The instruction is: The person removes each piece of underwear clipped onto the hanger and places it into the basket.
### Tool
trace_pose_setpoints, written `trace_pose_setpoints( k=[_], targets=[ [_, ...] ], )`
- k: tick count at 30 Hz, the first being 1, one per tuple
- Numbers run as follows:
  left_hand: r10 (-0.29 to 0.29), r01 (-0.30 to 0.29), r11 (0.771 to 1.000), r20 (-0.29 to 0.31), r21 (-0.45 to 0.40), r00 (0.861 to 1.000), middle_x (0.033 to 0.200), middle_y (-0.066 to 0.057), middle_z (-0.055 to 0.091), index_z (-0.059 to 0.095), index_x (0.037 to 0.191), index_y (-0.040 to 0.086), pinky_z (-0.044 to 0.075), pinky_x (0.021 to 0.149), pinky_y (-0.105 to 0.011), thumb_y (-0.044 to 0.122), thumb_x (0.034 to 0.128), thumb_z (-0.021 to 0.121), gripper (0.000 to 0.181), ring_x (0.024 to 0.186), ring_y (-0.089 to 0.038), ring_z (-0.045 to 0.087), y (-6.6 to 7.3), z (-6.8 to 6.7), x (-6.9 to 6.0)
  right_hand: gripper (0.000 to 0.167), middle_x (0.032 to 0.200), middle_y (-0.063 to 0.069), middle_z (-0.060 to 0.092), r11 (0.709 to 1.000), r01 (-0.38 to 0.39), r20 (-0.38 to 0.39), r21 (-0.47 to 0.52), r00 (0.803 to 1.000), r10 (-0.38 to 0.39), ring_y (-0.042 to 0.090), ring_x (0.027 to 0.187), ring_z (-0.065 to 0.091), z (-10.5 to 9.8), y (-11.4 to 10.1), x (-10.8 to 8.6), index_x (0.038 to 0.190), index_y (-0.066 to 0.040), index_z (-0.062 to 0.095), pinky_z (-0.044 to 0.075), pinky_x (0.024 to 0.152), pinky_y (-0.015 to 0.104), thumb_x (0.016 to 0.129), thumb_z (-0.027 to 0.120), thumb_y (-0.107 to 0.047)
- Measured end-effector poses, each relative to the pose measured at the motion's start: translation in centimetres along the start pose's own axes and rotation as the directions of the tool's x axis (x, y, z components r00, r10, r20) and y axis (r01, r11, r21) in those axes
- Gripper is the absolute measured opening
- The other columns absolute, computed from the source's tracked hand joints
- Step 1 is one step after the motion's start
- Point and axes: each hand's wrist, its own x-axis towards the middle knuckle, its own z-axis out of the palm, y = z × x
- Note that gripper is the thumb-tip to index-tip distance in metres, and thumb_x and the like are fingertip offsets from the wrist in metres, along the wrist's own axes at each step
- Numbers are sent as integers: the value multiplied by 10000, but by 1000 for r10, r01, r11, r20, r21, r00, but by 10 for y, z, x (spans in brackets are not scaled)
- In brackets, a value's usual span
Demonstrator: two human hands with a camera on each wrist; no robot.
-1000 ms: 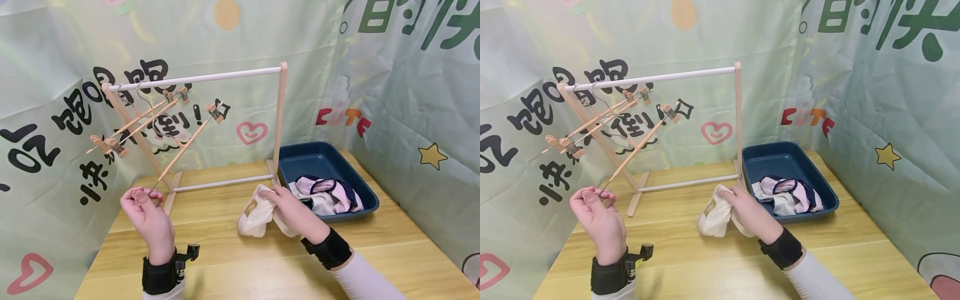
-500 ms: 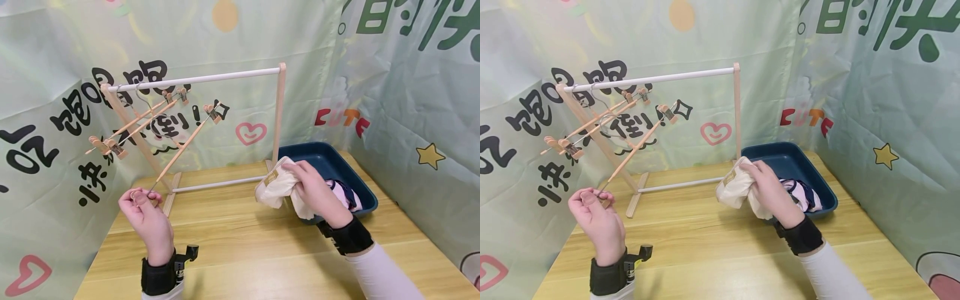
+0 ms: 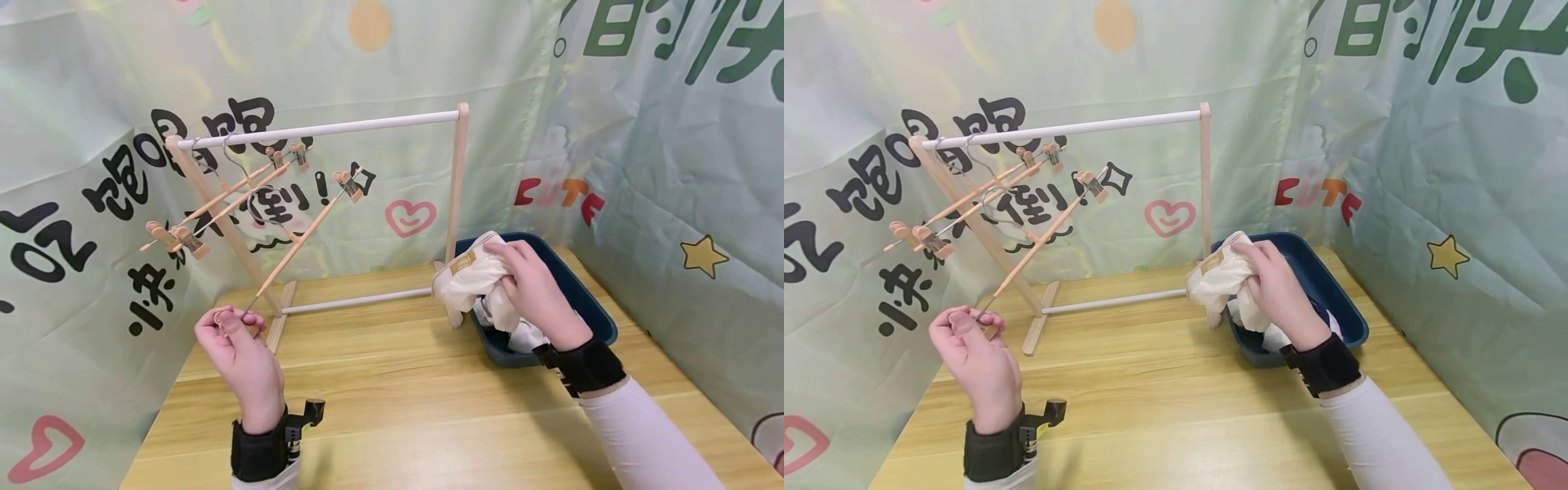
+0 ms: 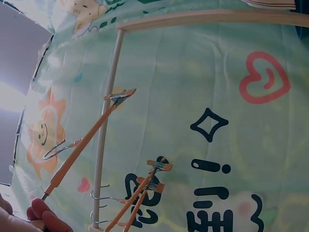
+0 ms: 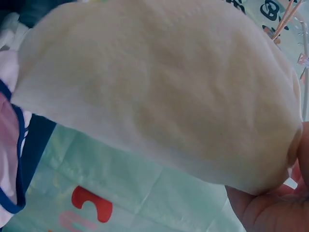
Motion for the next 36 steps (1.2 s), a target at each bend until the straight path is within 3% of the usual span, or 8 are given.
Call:
trace_pose_setpoints(
  k=[8, 23, 30, 36],
  targets=[
    [4, -4, 1000, -15, 5, 1000, 914, -77, 448, 434, 1076, 43, 461, 675, -205, 177, 1069, 456, 136, 796, -180, 489, -2, -1, 1, 552, 1244, 239, 537, 994, -106, -24, -3, 994, 106, 416, 1101, 565, -7, 17, -1, 1407, -79, 579, 497, 916, 594, 910, 590, 162],
    [19, -19, 1000, -23, 15, 1000, 952, -88, 433, 428, 1102, 26, 448, 671, -211, 196, 1071, 454, 175, 779, -182, 494, 2, -1, 2, 547, 1187, 301, 544, 990, -133, -96, -55, 987, 128, 482, 1095, 550, -17, 58, -8, 1351, -11, 602, 449, 918, 631, 844, 594, 192],
    [22, -21, 1000, -25, 15, 999, 956, -85, 433, 424, 1106, 28, 449, 676, -208, 198, 1074, 449, 174, 784, -183, 494, 1, -3, 2, 513, 1172, 327, 529, 984, -140, -22, -107, 990, 138, 502, 1071, 542, -21, 74, -15, 1354, 25, 578, 459, 904, 652, 863, 603, 173],
    [35, -35, 999, -38, 10, 999, 961, -77, 429, 434, 1092, 38, 441, 672, -199, 179, 1075, 439, 141, 780, -171, 487, 0, -2, 3, 511, 1140, 334, 538, 989, -67, 92, -134, 993, 80, 482, 1022, 560, -21, 86, -23, 1339, 39, 569, 483, 860, 614, 851, 653, 165]
  ],
)
